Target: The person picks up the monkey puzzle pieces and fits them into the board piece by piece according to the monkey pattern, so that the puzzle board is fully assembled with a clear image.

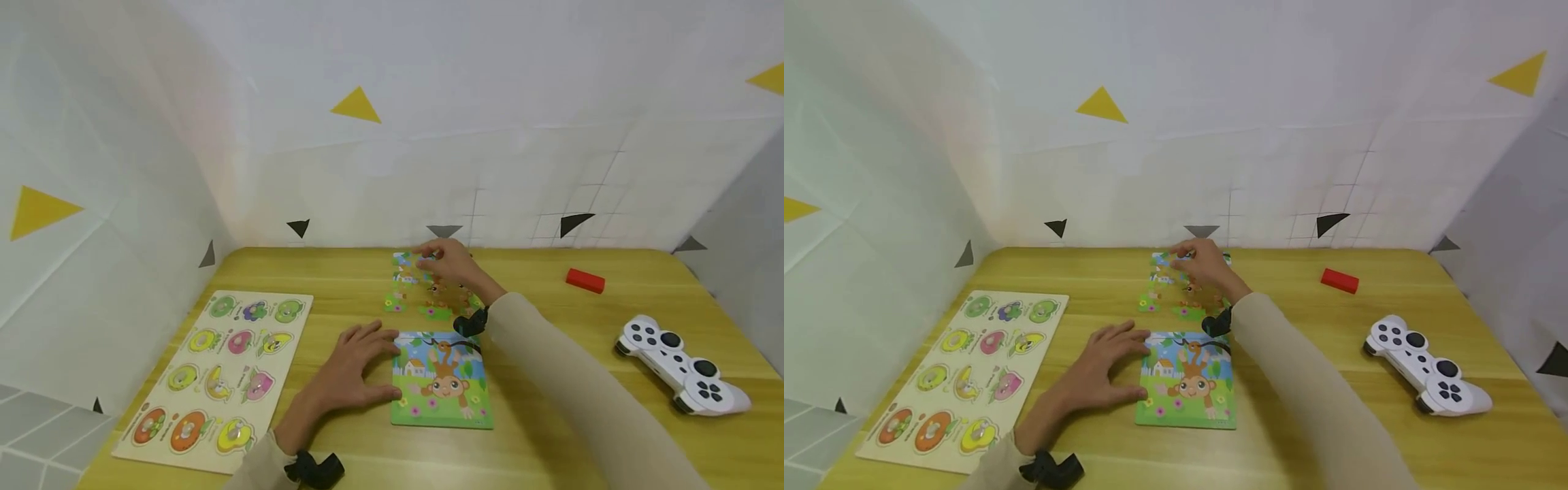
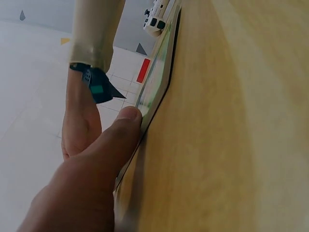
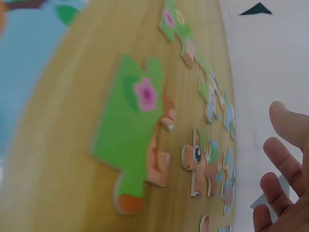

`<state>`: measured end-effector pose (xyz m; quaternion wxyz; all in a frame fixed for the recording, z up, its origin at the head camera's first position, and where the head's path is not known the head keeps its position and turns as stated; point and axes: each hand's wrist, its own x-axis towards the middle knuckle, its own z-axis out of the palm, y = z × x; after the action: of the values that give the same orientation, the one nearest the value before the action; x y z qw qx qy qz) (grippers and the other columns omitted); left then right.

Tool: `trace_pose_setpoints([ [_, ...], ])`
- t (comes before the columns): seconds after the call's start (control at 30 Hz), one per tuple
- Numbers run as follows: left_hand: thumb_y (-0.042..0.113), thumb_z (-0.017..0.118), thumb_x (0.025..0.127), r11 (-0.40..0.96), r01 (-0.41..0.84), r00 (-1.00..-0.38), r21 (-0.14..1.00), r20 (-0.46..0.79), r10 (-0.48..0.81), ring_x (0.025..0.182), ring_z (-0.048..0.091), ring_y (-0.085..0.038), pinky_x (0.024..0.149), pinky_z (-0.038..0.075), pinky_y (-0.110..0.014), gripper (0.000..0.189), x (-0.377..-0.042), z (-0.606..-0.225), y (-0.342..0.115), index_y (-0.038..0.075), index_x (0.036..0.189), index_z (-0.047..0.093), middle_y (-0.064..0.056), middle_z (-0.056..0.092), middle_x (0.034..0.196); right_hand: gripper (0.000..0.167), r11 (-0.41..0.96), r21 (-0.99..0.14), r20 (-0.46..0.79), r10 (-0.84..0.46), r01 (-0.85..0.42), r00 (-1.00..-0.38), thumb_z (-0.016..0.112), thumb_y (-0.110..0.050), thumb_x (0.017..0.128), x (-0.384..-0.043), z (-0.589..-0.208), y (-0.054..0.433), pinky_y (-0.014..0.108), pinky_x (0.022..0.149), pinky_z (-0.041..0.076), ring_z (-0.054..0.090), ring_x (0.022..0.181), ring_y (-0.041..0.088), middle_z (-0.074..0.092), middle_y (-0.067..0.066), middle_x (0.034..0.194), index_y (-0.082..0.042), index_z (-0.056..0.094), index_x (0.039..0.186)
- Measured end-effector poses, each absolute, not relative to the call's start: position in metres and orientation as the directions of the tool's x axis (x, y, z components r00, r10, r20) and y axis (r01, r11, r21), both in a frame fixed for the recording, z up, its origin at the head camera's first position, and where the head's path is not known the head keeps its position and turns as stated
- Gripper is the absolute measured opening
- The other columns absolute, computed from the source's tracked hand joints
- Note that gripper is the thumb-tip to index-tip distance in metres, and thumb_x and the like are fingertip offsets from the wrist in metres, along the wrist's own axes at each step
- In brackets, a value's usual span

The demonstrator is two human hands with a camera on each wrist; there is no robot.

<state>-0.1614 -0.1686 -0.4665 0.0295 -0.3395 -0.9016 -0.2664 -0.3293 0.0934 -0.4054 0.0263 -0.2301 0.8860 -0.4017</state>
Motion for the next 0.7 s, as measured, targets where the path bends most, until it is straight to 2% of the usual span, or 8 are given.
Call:
trace_pose_setpoints([
  [0.2, 0.067, 0.070, 0.084, 0.627, 0.626, -0.769, 0.463, 0.238, 0.593, 0.156, 0.028, -0.028, 0.124, 0.016, -0.057, 0.059, -0.158, -0.467, -0.168, 0.031, 0.130, 0.063, 0.008, 0.047, 0.158, 0.037, 0.606, -0.709, 0.085, -0.434, -0.361, -0.897, 0.065, -0.024, 0.101, -0.342, -0.406, 0.089, 0.055, 0.099, 0.049, 0.058, 0.119, 0.040, 0.064, 0.020, 0.131, -0.008, 0.067, 0.134],
  [0.33, 0.070, 0.069, 0.084, 0.634, 0.618, -0.776, 0.465, 0.236, 0.585, 0.156, 0.027, -0.025, 0.125, 0.016, -0.056, 0.059, -0.156, -0.467, -0.168, 0.033, 0.130, 0.062, 0.011, 0.045, 0.159, 0.036, 0.628, -0.702, 0.048, -0.428, -0.335, -0.903, 0.063, -0.026, 0.102, -0.348, -0.405, 0.087, 0.059, 0.103, 0.045, 0.056, 0.123, 0.038, 0.062, 0.016, 0.135, -0.012, 0.066, 0.136],
  [0.47, 0.071, 0.068, 0.084, 0.638, 0.612, -0.782, 0.467, 0.236, 0.577, 0.156, 0.027, -0.025, 0.124, 0.016, -0.056, 0.060, -0.155, -0.467, -0.168, 0.033, 0.130, 0.063, 0.011, 0.046, 0.158, 0.037, 0.623, -0.708, 0.032, -0.443, -0.333, -0.896, 0.063, -0.025, 0.102, -0.350, -0.402, 0.083, 0.068, 0.115, 0.024, 0.056, 0.123, 0.036, 0.062, 0.014, 0.136, -0.013, 0.065, 0.137],
  [0.57, 0.071, 0.068, 0.084, 0.637, 0.613, -0.781, 0.468, 0.234, 0.580, 0.156, 0.028, -0.025, 0.124, 0.016, -0.057, 0.060, -0.153, -0.466, -0.167, 0.032, 0.130, 0.063, 0.010, 0.046, 0.158, 0.038, 0.630, -0.695, 0.025, -0.461, -0.347, -0.887, 0.064, -0.023, 0.102, -0.351, -0.400, 0.079, 0.075, 0.117, 0.002, 0.056, 0.125, 0.037, 0.062, 0.015, 0.136, -0.011, 0.064, 0.138],
  [0.7, 0.071, 0.068, 0.084, 0.640, 0.614, -0.780, 0.463, 0.231, 0.581, 0.156, 0.027, -0.025, 0.124, 0.016, -0.057, 0.060, -0.151, -0.466, -0.167, 0.033, 0.130, 0.062, 0.010, 0.046, 0.158, 0.040, 0.629, -0.697, 0.001, -0.477, -0.343, -0.879, 0.065, -0.022, 0.101, -0.353, -0.399, 0.074, 0.077, 0.115, -0.010, 0.052, 0.132, 0.038, 0.061, 0.016, 0.138, -0.010, 0.063, 0.139],
])
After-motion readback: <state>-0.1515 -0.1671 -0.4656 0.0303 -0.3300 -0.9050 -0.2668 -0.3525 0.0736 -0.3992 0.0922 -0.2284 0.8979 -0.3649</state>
